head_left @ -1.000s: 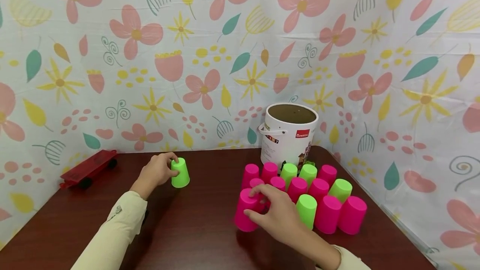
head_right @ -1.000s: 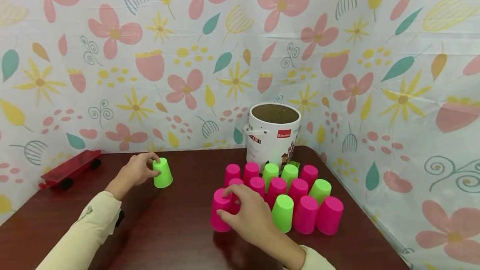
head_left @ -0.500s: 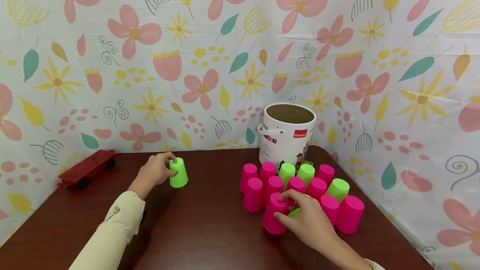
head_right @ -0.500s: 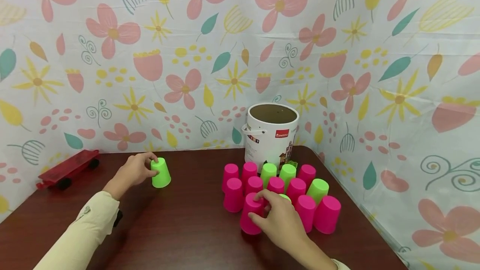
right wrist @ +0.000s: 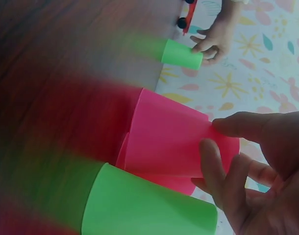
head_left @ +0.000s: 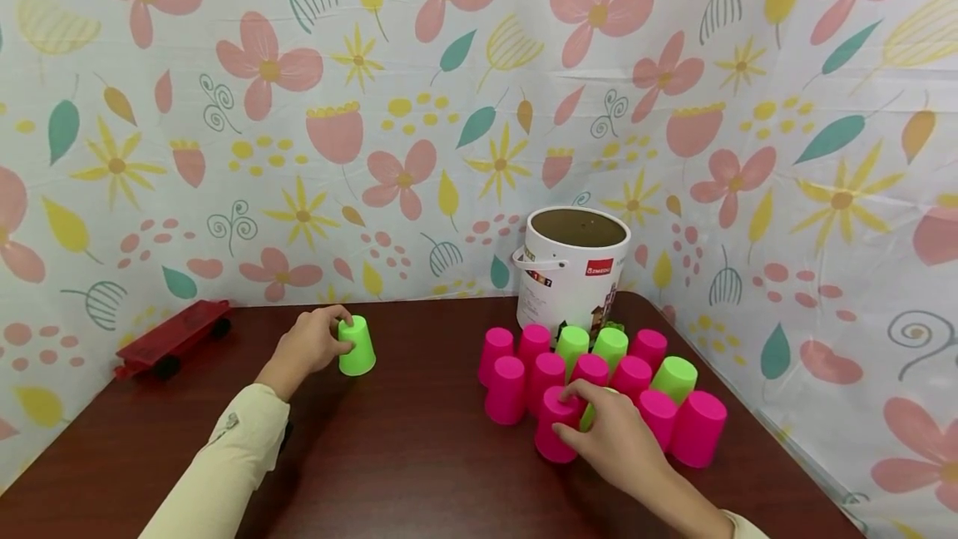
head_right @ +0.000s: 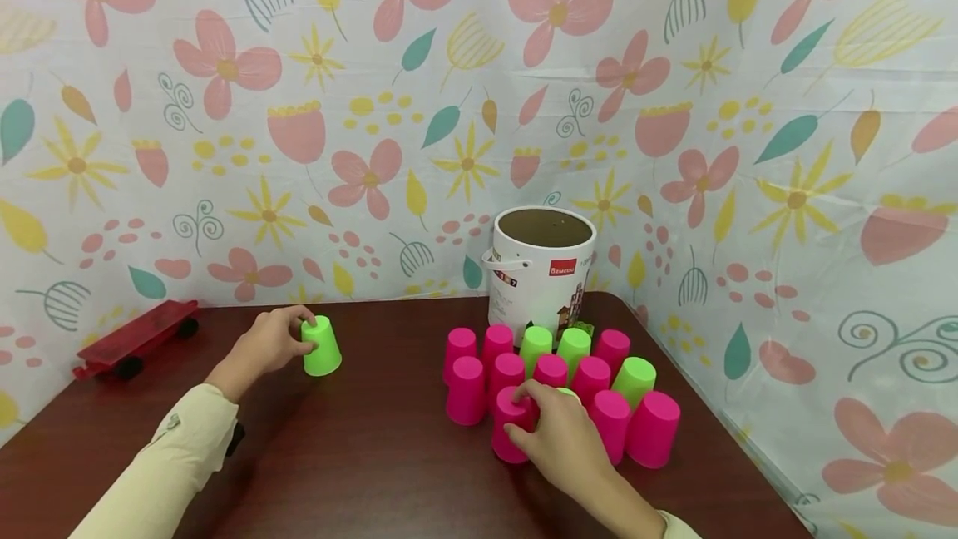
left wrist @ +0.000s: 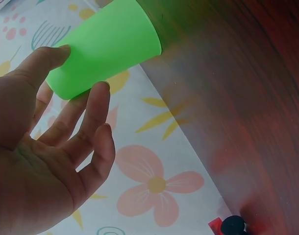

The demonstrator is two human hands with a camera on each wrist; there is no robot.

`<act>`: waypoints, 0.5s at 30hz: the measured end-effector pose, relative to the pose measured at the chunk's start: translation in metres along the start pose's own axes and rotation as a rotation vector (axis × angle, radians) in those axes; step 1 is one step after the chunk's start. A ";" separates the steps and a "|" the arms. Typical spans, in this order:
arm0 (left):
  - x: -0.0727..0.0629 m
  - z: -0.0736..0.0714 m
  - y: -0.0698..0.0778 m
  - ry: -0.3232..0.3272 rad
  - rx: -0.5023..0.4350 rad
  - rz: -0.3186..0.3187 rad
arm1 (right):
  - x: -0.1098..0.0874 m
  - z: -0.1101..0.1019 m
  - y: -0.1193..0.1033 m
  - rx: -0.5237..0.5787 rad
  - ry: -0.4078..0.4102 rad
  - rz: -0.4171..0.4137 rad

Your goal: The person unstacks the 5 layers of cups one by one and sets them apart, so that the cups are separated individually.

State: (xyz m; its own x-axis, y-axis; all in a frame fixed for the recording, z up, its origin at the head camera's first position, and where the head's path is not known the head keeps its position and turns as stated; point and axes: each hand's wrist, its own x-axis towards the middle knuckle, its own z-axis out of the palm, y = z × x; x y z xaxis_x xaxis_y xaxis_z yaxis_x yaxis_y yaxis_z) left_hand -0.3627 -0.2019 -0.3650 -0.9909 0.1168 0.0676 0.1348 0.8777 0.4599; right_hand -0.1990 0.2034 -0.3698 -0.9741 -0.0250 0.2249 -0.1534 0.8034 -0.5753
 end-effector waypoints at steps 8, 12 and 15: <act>-0.003 0.000 0.000 0.004 0.024 0.028 | 0.005 0.006 0.005 -0.025 0.014 -0.017; -0.004 -0.001 0.000 0.016 0.041 0.033 | 0.006 0.007 0.005 -0.009 0.019 -0.038; -0.004 -0.001 0.001 0.025 0.039 0.041 | 0.007 0.007 0.005 0.000 0.019 -0.038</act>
State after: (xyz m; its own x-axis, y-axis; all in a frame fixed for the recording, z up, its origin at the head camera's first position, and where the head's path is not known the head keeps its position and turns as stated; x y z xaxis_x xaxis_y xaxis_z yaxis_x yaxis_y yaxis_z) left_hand -0.3589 -0.2019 -0.3639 -0.9840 0.1416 0.1083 0.1744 0.8899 0.4214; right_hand -0.2077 0.2027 -0.3770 -0.9644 -0.0441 0.2609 -0.1898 0.8024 -0.5659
